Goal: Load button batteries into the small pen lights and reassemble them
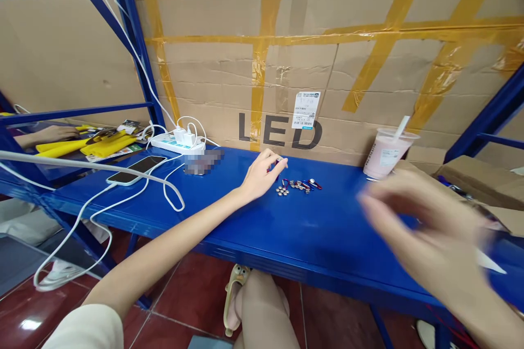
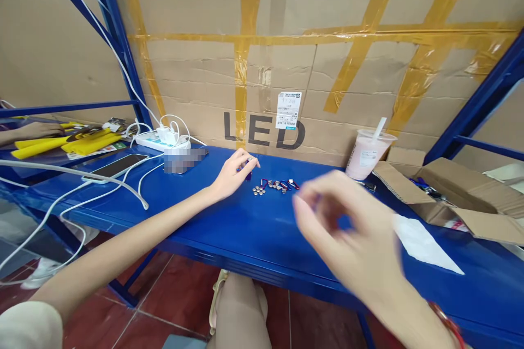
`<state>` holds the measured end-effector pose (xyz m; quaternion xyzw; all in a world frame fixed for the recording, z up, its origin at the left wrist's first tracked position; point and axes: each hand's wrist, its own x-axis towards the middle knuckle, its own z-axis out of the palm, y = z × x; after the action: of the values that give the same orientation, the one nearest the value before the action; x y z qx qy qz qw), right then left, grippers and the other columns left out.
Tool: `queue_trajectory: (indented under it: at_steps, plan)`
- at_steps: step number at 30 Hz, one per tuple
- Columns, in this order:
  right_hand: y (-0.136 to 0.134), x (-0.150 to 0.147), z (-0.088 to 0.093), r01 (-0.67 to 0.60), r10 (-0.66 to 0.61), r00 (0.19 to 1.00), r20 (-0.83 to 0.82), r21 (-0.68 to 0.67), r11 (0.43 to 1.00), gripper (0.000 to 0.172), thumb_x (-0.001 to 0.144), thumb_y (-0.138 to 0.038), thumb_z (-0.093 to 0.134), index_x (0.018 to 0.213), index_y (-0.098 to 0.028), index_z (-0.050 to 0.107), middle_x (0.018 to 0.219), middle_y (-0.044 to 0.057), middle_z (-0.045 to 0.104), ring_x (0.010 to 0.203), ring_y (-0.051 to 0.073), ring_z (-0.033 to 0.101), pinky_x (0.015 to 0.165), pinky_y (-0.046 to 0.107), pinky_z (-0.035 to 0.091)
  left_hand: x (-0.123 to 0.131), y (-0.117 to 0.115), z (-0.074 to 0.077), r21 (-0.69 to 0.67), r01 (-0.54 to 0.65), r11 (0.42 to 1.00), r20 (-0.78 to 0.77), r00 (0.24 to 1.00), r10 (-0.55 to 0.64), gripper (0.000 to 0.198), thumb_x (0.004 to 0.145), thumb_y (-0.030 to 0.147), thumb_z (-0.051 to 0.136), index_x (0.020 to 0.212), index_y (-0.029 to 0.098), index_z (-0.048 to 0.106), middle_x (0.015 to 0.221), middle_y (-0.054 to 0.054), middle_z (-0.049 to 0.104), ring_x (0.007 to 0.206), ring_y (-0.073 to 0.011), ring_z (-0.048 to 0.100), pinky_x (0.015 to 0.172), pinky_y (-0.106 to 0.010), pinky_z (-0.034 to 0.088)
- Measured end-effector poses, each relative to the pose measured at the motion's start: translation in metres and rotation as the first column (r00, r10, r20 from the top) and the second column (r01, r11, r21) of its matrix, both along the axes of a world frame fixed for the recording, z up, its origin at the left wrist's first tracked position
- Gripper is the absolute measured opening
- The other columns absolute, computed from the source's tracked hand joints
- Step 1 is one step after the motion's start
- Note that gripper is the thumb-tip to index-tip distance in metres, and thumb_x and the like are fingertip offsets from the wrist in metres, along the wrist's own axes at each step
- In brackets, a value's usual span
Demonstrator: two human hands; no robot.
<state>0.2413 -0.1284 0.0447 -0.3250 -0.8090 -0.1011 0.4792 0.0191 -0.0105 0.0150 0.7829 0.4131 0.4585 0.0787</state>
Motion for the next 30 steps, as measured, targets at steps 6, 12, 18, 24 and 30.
queue_trajectory:
  at_steps: [6,12,18,24,30]
  plan:
    - [0.060,-0.044,-0.011,0.028,-0.001,0.998,0.070,-0.381,0.924,0.024,0.071,-0.028,0.066,0.093,-0.018,0.065,0.093,0.003,0.064,0.045,0.003,0.052,0.048,0.018,0.044,0.022,-0.044,-0.004,0.001,-0.022,1.000,0.143,0.990,0.021,0.024,0.090,0.033,0.045,0.099,0.026,0.066,0.113,-0.005,0.048,0.106,-0.0194,0.047,0.098,-0.034,0.036]
    - [0.078,-0.054,-0.021,0.045,0.002,0.994,0.110,-0.422,0.906,0.008,0.076,-0.015,0.056,0.079,-0.015,0.064,0.071,0.000,0.062,0.055,0.007,0.054,0.056,0.019,0.041,0.025,-0.046,-0.008,-0.069,-0.030,0.997,0.047,0.998,0.033,0.033,0.090,0.035,0.044,0.122,0.030,0.054,0.124,-0.004,0.045,0.113,-0.0203,0.043,0.102,-0.038,0.031]
    - [0.101,-0.033,-0.031,0.252,-0.079,0.894,0.442,-0.348,0.903,0.013,0.083,-0.023,0.056,0.090,-0.019,0.066,0.083,0.003,0.060,0.075,0.012,0.056,0.061,0.020,0.038,0.010,-0.066,-0.015,-0.125,-0.067,0.990,-0.054,0.997,0.061,0.063,0.081,0.034,0.056,0.137,0.025,0.030,0.130,-0.010,0.040,0.124,-0.0261,0.035,0.103,-0.045,0.029]
    - [0.107,-0.024,-0.040,0.338,-0.070,0.759,0.647,-0.300,0.892,0.021,0.089,-0.016,0.045,0.097,-0.019,0.065,0.091,0.005,0.059,0.082,0.012,0.057,0.063,0.019,0.039,-0.020,-0.124,-0.012,-0.239,0.117,0.964,-0.029,0.991,-0.127,0.021,0.085,0.026,0.047,0.102,0.031,0.059,0.120,-0.005,0.050,0.112,-0.0208,0.048,0.093,-0.036,0.044]
    - [0.112,-0.029,-0.044,0.350,-0.107,0.589,0.801,-0.133,0.927,0.027,0.089,-0.010,0.040,0.107,-0.016,0.059,0.103,0.009,0.058,0.091,0.016,0.057,0.066,0.021,0.044,-0.053,-0.182,0.001,-0.186,0.070,0.980,-0.086,0.992,-0.087,0.021,0.086,0.020,0.044,0.080,0.026,0.064,0.109,-0.004,0.056,0.098,-0.0179,0.055,0.079,-0.027,0.050]
